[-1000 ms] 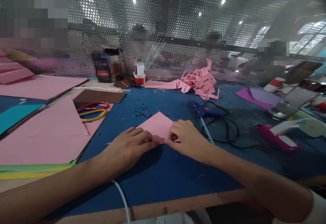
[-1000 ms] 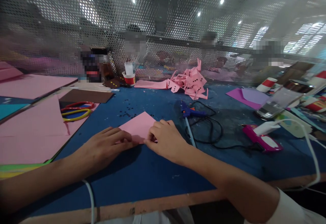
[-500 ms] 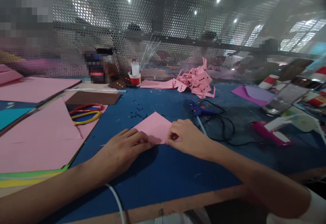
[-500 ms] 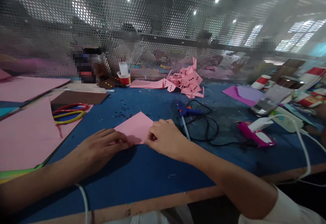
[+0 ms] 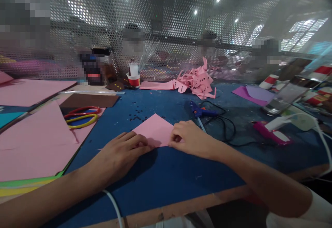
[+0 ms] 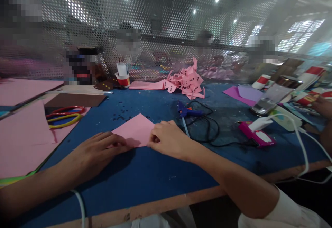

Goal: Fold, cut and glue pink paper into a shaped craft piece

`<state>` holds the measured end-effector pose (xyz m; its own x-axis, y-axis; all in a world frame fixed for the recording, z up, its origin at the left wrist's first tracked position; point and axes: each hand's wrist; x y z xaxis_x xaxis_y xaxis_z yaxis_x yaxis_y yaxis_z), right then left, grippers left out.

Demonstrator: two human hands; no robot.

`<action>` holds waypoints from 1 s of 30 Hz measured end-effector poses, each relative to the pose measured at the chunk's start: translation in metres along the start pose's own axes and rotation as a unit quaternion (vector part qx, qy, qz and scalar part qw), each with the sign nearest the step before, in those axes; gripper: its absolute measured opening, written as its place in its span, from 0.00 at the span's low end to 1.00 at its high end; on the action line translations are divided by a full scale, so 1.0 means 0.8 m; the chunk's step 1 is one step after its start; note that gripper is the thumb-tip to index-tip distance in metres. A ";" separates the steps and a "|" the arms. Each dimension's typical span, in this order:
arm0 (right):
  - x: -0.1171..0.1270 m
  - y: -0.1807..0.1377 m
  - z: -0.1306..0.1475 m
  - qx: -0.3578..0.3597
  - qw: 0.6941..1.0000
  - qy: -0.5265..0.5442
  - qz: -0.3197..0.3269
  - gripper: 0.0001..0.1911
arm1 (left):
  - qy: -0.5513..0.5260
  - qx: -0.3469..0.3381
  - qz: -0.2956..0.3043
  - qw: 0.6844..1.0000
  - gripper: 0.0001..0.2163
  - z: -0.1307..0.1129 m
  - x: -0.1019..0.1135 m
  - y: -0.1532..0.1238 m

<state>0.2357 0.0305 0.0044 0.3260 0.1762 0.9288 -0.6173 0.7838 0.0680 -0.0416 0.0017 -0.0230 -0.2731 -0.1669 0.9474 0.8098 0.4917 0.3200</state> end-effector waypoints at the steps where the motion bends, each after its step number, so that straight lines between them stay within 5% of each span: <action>1: 0.003 0.000 0.000 -0.003 1.000 -0.003 0.006 0.08 | -0.003 0.000 -0.003 1.000 0.17 0.000 0.000 0.000; 30: 0.045 -0.014 -0.026 -0.005 0.996 -0.019 0.085 0.09 | -0.020 0.010 -0.025 0.999 0.18 0.003 -0.004 -0.001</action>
<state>0.2690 0.0407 0.0291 0.1905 0.2839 0.9397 -0.6541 0.7505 -0.0942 -0.0423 0.0040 -0.0265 -0.3332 -0.1575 0.9296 0.7843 0.5009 0.3660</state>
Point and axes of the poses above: each hand's wrist, its own y-axis towards the middle knuckle, its own x-axis out of the back of the hand, z = x × y, and after that the axes turned 2 degrees about -x, right-handed
